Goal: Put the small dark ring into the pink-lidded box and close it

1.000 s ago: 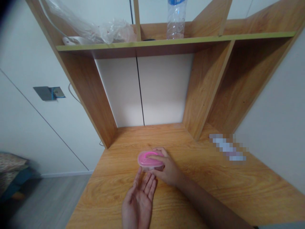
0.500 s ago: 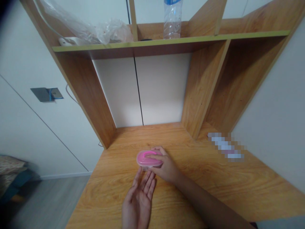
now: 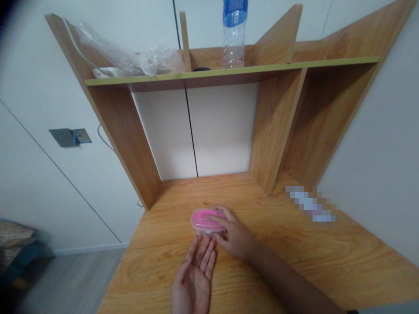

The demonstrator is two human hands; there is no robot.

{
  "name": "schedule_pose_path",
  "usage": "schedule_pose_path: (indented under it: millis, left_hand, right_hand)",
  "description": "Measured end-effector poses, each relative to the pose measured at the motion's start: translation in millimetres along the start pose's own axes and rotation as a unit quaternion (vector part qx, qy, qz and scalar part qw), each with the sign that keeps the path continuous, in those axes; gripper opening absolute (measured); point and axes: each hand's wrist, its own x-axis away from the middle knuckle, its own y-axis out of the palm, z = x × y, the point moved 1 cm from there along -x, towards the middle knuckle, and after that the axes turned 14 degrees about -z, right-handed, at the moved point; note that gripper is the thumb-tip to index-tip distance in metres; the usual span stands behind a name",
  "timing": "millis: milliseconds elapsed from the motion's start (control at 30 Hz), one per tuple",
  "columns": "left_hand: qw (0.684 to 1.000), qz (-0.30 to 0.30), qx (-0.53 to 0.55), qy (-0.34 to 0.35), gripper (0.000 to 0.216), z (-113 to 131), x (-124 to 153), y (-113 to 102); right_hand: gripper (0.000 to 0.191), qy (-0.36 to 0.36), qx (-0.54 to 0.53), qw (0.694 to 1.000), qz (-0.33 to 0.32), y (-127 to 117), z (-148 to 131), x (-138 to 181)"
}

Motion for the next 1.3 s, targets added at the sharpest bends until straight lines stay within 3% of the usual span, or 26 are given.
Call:
schedule_pose_path:
  millis: [167, 367, 667, 833, 1000, 1133, 1300]
  left_hand:
    - [1.0, -0.009, -0.003, -0.004, 0.037, -0.8, -1.8, -6.7]
    - [1.0, -0.002, 0.003, -0.006, 0.043, -0.2, -2.2, -5.6]
    - [1.0, 0.008, 0.002, -0.008, 0.044, 0.3, -2.6, -3.6]
    - [1.0, 0.006, 0.005, -0.008, 0.043, 0.3, -2.5, -3.5]
    - [1.0, 0.007, 0.004, -0.009, 0.043, 0.2, -2.0, -5.1]
    - [1.0, 0.007, 0.006, -0.009, 0.043, 0.2, -2.7, -5.4]
    - [1.0, 0.013, -0.004, -0.01, 0.042, 0.3, -3.7, -5.5]
  right_hand:
    - [0.056, 0.027, 0.062, 0.998, 0.016, -12.5, 14.7, 3.8]
    - [0.042, 0.104, 0.143, 0.981, 0.079, -30.5, 52.3, 9.1]
    - [0.05, 0.222, 0.308, 0.912, 0.157, -63.5, 99.8, 18.9]
    - [0.049, 0.284, 0.378, 0.863, 0.177, -75.6, 109.7, 19.8]
    - [0.048, 0.318, 0.416, 0.835, 0.17, -83.8, 118.4, 18.9]
    - [0.049, 0.33, 0.423, 0.827, 0.169, -89.6, 123.9, 19.8]
    - [0.049, 0.318, 0.405, 0.84, 0.171, -96.2, 118.6, 19.9]
